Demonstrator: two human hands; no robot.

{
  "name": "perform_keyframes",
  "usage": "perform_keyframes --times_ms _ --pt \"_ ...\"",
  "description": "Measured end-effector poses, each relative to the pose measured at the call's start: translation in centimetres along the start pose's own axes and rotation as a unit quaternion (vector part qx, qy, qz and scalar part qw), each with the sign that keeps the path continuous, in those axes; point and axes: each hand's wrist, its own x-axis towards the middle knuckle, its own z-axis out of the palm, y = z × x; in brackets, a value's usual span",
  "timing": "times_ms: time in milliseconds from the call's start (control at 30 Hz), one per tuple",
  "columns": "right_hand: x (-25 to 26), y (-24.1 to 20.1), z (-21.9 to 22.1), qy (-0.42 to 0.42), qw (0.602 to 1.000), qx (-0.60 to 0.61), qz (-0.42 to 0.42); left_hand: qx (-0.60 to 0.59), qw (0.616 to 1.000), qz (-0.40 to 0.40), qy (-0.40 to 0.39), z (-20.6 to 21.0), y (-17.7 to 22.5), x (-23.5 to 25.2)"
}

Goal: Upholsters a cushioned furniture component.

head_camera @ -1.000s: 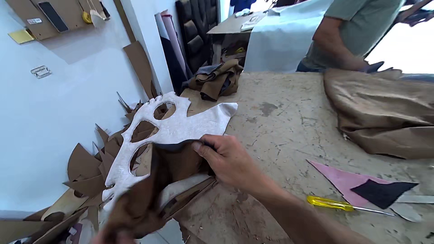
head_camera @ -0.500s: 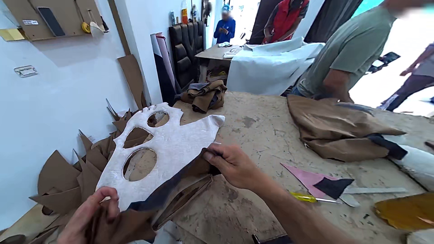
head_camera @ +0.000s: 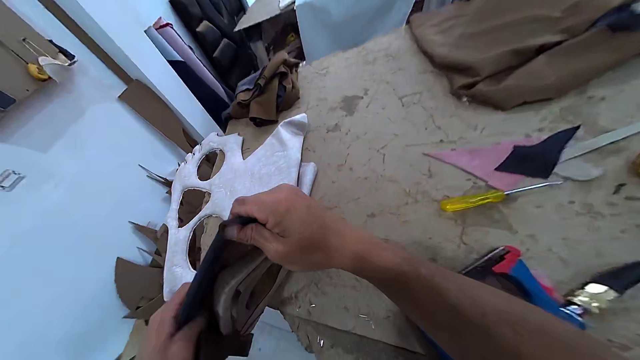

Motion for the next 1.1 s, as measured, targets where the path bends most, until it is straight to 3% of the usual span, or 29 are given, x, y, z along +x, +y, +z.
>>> perform_keyframes --times_ms 67,267,400,500,567,667,767,867,933,1100 --pt "0.3 0.7 -0.6 -0.023 0.999 0.027 -0.009 -0.086 0.996 -0.021 -0.010 -1.5 -0.1 0.7" --pt "2.9 3.2 -1.9 -0.179 0.972 0.140 0.064 -0.158 0.986 -0.058 -0.015 -1.7 2.1 4.1" --pt "2.9 3.8 -0.1 -0.339 0.933 0.064 0.101 -0.235 0.956 -0.174 0.031 -0.2 1.9 5.4" --pt "2.2 5.1 1.7 -0.374 0.910 0.116 0.136 -0.278 0.935 -0.215 0.035 0.5 1.1 6.0" --pt "2.1 6.2 1.7 -0.356 0.903 0.189 0.148 -0.283 0.938 -0.202 -0.006 0.1 0.3 5.9" --pt "2.1 7.5 1.5 -0.266 0.907 0.284 0.158 -0.284 0.946 -0.138 -0.080 -0.6 -0.8 5.4" --pt "2.1 8.3 1.5 -0.151 0.906 0.356 0.172 -0.286 0.924 -0.068 -0.244 -1.9 -1.9 5.8" --pt "2.2 7.7 1.2 -0.120 0.915 0.342 0.175 -0.249 0.877 -0.044 -0.408 -2.5 -1.9 6.5" --pt "2.2 7.2 1.0 -0.107 0.924 0.325 0.168 -0.198 0.887 -0.068 -0.413 -2.1 -1.3 6.0" --pt "2.5 6.5 0.8 -0.094 0.940 0.294 0.144 -0.105 0.948 -0.088 -0.286 0.2 -2.3 4.0"
